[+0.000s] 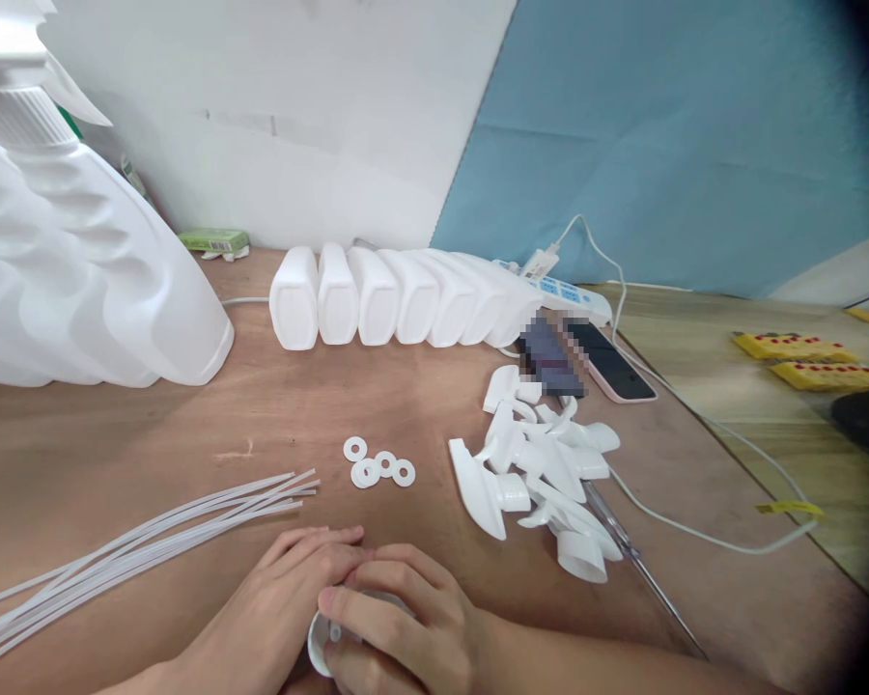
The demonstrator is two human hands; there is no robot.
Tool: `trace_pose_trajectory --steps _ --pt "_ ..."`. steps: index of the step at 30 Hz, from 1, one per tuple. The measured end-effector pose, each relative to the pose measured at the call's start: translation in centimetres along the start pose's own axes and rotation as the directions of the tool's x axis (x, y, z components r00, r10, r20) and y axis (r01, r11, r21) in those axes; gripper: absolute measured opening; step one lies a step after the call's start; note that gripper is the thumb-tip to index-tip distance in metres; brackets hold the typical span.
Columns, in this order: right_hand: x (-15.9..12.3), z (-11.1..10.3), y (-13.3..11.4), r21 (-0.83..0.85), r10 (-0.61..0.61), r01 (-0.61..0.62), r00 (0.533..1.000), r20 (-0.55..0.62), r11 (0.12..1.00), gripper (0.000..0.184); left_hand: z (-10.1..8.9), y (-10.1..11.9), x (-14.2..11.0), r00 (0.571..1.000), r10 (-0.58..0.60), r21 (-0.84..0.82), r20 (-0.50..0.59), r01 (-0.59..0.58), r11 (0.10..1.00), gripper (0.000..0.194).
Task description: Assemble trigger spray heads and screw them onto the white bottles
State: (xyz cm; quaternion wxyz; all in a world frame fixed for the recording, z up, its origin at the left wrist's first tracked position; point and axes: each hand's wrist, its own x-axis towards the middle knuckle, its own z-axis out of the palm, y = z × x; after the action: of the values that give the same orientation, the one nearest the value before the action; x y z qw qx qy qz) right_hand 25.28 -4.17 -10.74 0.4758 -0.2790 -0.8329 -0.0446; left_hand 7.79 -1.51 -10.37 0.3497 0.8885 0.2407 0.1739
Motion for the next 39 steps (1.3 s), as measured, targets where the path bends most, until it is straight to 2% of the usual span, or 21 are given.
trace_pose_trajectory --steps 12,16,39 --pt "0.12 -0.05 0.0 0.017 0.002 -0.002 1.0 0.004 1.0 0.025 0.06 -0.09 0.06 1.0 0.0 0.0 -0.002 0.0 1.0 0.044" --pt "0.22 -0.17 0.02 0.019 -0.005 0.004 0.999 0.044 1.0 0.024 0.0 -0.01 0.03 1.0 0.003 0.011 0.004 -0.004 1.0 0.045" --pt "0.27 -0.39 0.05 0.01 -0.017 0.017 0.999 0.048 1.0 0.025 0.22 -0.19 -0.02 1.0 0.014 0.026 -0.008 -0.014 1.0 0.042"
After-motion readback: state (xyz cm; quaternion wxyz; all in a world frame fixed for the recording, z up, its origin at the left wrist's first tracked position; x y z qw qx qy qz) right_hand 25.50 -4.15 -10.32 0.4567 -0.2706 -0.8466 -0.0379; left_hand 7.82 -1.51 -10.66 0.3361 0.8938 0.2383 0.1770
